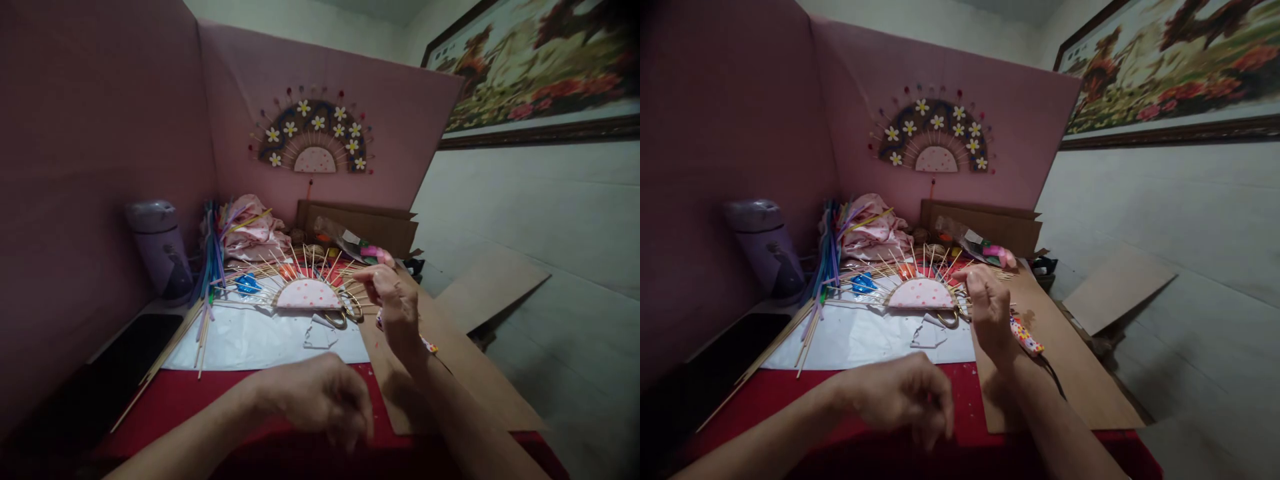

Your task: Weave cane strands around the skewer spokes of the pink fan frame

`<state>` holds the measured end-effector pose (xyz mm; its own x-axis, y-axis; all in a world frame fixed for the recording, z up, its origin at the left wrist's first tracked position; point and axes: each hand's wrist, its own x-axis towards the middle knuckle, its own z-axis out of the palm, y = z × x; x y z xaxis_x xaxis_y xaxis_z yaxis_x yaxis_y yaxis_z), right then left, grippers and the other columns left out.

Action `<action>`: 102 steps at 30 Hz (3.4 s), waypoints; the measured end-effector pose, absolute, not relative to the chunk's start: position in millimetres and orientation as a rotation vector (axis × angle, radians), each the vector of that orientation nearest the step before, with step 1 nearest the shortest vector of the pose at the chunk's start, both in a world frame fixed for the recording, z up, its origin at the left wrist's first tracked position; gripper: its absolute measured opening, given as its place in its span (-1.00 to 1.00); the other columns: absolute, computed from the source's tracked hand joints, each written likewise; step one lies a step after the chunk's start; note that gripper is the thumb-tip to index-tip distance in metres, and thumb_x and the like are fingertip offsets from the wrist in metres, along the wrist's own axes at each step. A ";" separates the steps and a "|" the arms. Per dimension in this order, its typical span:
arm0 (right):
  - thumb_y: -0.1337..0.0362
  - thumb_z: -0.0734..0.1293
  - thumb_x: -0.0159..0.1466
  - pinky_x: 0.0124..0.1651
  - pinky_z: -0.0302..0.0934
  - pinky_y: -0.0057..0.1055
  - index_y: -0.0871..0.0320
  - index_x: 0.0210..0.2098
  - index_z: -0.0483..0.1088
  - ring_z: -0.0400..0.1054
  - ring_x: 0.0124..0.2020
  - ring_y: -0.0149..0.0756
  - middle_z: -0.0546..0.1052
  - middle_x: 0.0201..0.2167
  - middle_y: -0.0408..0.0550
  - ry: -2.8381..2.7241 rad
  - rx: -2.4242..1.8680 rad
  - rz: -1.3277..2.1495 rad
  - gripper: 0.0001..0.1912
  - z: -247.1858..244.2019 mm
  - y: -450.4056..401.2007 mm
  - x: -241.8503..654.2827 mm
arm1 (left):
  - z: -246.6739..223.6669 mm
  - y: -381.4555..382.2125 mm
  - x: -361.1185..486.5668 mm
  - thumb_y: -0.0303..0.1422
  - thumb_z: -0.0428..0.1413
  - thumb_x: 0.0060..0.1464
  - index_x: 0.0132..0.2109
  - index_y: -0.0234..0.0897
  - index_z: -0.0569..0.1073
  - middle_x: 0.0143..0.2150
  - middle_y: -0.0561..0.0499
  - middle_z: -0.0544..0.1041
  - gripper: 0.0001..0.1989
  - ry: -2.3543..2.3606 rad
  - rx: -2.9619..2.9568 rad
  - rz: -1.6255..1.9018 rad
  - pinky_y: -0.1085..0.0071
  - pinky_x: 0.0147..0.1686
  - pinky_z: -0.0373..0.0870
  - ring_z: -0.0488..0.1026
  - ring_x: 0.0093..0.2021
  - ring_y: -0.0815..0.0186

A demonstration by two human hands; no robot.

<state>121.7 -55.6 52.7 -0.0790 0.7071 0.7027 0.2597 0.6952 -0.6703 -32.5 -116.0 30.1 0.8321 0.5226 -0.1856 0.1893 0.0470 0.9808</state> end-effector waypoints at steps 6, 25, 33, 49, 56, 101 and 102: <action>0.16 -0.02 0.30 -0.28 0.15 -0.35 0.16 -0.40 0.38 0.25 -0.39 -0.33 0.40 -0.41 -0.06 -1.515 -0.688 0.531 -0.58 50.2 -26.5 114.2 | 13.8 -149.3 -26.3 -0.67 0.11 -0.33 -0.58 -0.27 0.46 -0.69 0.20 0.31 -0.80 0.624 2.008 0.113 0.60 -0.69 0.09 0.23 -0.68 0.50; 0.06 0.01 0.32 -0.32 0.20 -0.40 0.19 -0.26 0.37 0.32 -0.42 -0.34 0.44 -0.44 -0.04 -1.464 -0.926 0.375 -0.58 -4.8 3.5 127.0 | 19.9 -57.8 -41.8 -0.67 -0.03 0.03 -0.23 -0.33 0.29 -0.29 -0.11 0.39 -0.80 0.947 0.039 1.490 0.53 -0.52 0.47 0.49 -0.41 0.35; 0.08 0.04 0.32 -0.30 0.19 -0.41 0.15 -0.29 0.39 0.37 -0.41 -0.32 0.50 -0.45 -0.06 -1.641 -0.963 0.409 -0.62 -12.8 3.8 120.8 | 17.5 -37.1 -41.0 -0.53 0.05 0.05 -0.26 -0.30 0.33 -0.44 0.00 0.41 -0.91 0.950 0.063 1.492 0.55 -0.67 0.42 0.42 -0.61 0.42; 0.29 0.05 0.31 -0.08 0.17 -0.28 0.14 -0.22 0.34 0.29 -0.15 -0.26 0.40 -0.24 0.01 -1.405 -0.785 0.026 -0.74 2.8 -3.8 130.1 | 38.8 -53.2 -30.8 -0.55 0.04 0.06 -0.28 -0.37 0.41 -0.39 -0.06 0.54 -0.92 0.807 0.518 1.788 0.30 -0.30 0.50 0.52 -0.40 0.31; 0.36 0.07 0.27 -0.04 0.14 -0.12 0.11 -0.09 0.26 0.20 -0.06 -0.18 0.28 -0.14 0.04 -1.439 -0.665 -0.292 -0.74 2.3 -8.3 132.1 | 51.7 -23.5 -54.3 -0.57 0.01 0.07 -0.34 -0.41 0.41 -0.43 -0.10 0.56 -0.90 0.558 0.535 1.825 0.27 -0.25 0.49 0.53 -0.39 0.29; 0.49 0.12 0.20 -0.08 0.24 -0.11 0.16 0.06 0.23 0.27 -0.05 -0.16 0.39 -0.11 0.10 -1.700 -0.468 -0.326 -0.56 17.9 -29.6 125.7 | 24.1 -34.9 -50.3 -0.45 0.19 -0.06 -0.10 -0.14 0.45 -0.16 0.01 0.51 -0.68 0.429 0.764 1.676 0.14 -0.10 0.40 0.48 -0.20 0.26; 0.49 0.12 0.20 -0.07 0.24 -0.09 0.16 0.07 0.22 0.27 -0.03 -0.15 0.39 -0.09 0.11 -1.707 -0.466 -0.325 -0.56 18.1 -29.4 125.6 | 23.6 -35.7 -49.1 -0.45 0.19 -0.07 -0.10 -0.15 0.45 -0.16 0.01 0.51 -0.68 0.441 0.768 1.664 0.16 -0.11 0.41 0.48 -0.21 0.27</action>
